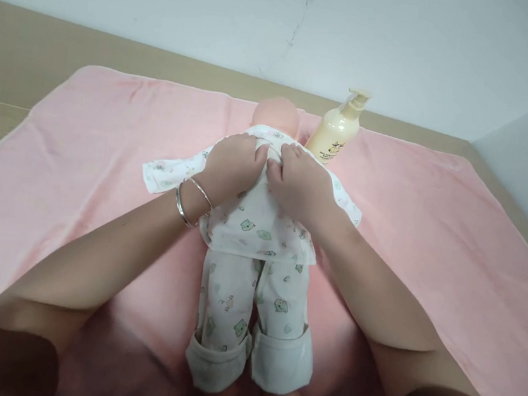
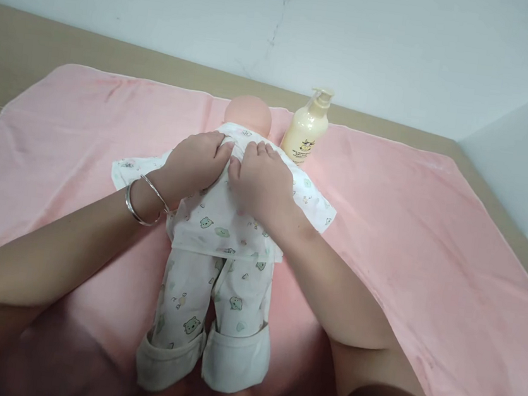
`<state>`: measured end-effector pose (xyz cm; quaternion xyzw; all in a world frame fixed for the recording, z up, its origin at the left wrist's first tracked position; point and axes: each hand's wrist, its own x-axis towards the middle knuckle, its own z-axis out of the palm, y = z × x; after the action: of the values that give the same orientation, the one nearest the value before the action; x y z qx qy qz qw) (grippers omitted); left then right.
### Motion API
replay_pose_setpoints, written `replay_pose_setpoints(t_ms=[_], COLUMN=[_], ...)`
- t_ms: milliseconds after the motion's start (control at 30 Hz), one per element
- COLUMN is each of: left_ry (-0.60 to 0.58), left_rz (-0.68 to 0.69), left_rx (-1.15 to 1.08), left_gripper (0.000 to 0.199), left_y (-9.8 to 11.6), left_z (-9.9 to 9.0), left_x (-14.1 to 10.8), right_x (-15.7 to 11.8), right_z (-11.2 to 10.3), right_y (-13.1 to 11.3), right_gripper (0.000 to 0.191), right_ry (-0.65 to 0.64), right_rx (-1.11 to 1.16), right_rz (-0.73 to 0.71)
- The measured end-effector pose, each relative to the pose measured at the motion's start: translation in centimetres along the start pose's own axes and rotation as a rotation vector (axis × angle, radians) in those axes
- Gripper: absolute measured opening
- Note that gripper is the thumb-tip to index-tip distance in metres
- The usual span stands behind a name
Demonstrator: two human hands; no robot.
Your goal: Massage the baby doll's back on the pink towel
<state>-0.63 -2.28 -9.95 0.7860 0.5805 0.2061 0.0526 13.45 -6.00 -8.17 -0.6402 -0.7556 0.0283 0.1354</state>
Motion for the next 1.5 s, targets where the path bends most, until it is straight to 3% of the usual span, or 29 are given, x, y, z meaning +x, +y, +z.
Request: replay_pose_setpoints(t_ms=[100, 200, 400, 533, 733, 867, 1133, 1333, 1500], left_ry=[0.051, 0.045, -0.032, -0.028, 0.067, 0.095, 0.035, 0.141, 0.192], left_rz=[0.095, 0.095, -0.019, -0.011, 0.05, 0.066, 0.024, -0.02, -0.01], left_rx=[0.105, 0.121, -0.089, -0.165, -0.02, 0.021, -0.16, -0.233, -0.294], left_gripper=[0.028, 0.026, 0.031, 0.036, 0.031, 0.03, 0.022, 0.025, 0.037], left_y=[0.6, 0.9, -0.1, -1.0, 0.8, 1.9, -0.5, -0.4, -0.8], left_z=[0.3, 0.4, -0.1, 0.0, 0.3, 0.3, 0.9, 2.0, 2.8], left_x=[-1.2, -1.5, 0.5, 1.3, -1.6, -2.8, 0.8, 0.2, -0.1], right_x=[1.5, 1.9, -0.2, -0.6, 1.6, 1.9, -1.3, 0.7, 1.3], right_z=[0.2, 0.3, -0.1, -0.2, -0.2, -0.1, -0.3, -0.6, -2.6], right_y=[1.2, 1.4, -0.1, -0.3, 1.2, 1.4, -0.9, 0.7, 1.6], right_gripper=[0.04, 0.04, 0.042, 0.04, 0.043, 0.046, 0.041, 0.04, 0.034], right_ry=[-0.029, -0.03, 0.019, 0.024, -0.063, -0.049, 0.043, -0.04, -0.173], right_rx=[0.107, 0.118, -0.048, -0.083, 0.087, 0.067, -0.18, 0.007, 0.182], right_rz=[-0.014, -0.025, -0.002, -0.016, 0.062, 0.068, 0.034, -0.003, -0.009])
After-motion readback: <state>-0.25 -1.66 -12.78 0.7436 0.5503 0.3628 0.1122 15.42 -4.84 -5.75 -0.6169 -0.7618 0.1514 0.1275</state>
